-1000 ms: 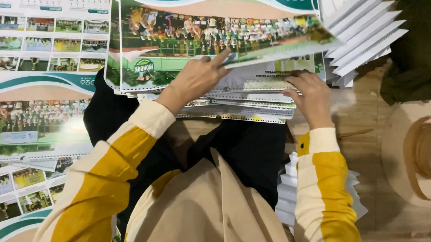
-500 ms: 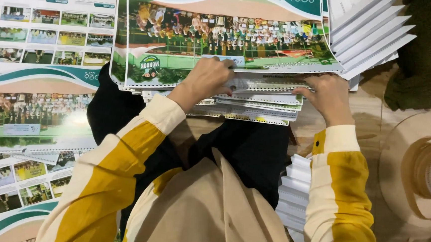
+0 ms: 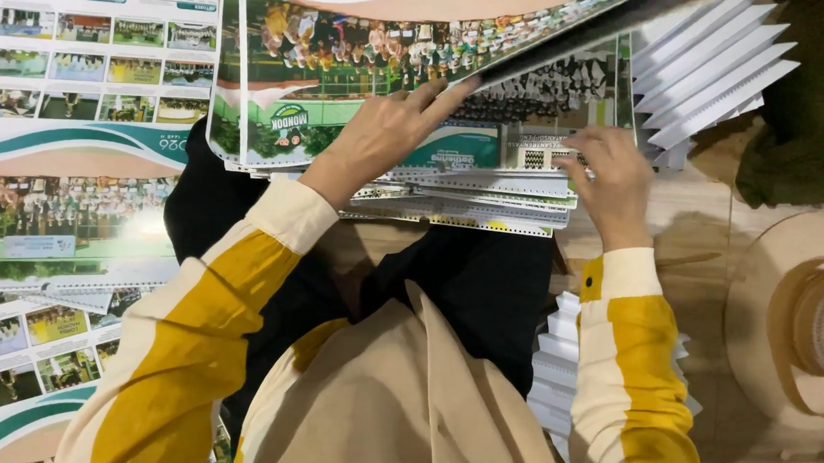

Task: Assembling wall calendars by aligning printed pages and manually threading a spiral binding through pre-punched holes.

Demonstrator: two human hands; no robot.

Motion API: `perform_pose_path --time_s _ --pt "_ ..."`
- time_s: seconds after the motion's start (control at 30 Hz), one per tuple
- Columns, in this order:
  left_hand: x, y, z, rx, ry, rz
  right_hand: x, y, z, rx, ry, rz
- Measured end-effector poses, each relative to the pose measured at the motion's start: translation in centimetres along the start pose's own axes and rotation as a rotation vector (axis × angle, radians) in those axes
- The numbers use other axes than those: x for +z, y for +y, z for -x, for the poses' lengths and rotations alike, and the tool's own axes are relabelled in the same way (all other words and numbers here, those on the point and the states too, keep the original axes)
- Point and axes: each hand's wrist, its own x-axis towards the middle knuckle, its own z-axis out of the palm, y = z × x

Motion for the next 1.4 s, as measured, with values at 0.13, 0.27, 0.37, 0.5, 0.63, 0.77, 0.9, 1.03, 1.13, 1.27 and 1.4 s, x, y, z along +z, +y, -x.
perform_pose_path --time_s 0.13,0.27,0.37,0.5,0.63,0.77,0.9,1.03,1.13,1.27,1.4 --pt "-3.8 1.2 -1.2 0.014 -0.075 0.061 -1.0 -1.3 -0.8 0.086 -0.361 -0.104" --pt "1.3 0.5 -0.3 0.106 -0.121 0.041 -1.2 -0.8 -0.9 0.086 -0.435 -0.047" --pt "1.6 1.0 -0.5 0.097 -0.181 0.040 -1.9 -1.1 -1.7 0.038 -0.448 0.019" --pt "2.6 1.7 -0.6 0.060 -0.119 0.043 -1.6 -0.4 -1.0 -0.054 -0.287 0.126" --pt "2.8 1.6 -0.8 0.075 -0.164 0.020 -1.3 -1.9 -1.8 0.007 0.074 0.278" --pt "2.6 1.3 -0.9 0.020 -0.020 0.093 -0.1 -6.4 -1.5 0.776 0.474 -0.471" --pt "1.5 1.2 -1.4 -0.012 -0.031 0.180 1.4 -10.4 -2.9 1.233 0.365 -1.019" --pt "1.6 1.2 -1.5 -0.033 -0.071 0.250 3.4 -10.9 -3.8 1.337 0.427 -1.296" --pt "1.2 0.8 -1.7 -0.078 -0.160 0.329 5.2 -10.0 -2.9 1.343 0.495 -1.352" --pt "0.9 0.4 -2.1 -0.098 -0.223 0.365 6.9 -9.0 -1.0 1.270 0.542 -1.395" --pt "2.2 0.3 -2.0 -0.114 -0.192 0.360 8.5 -8.1 0.6 1.261 0.557 -1.475"
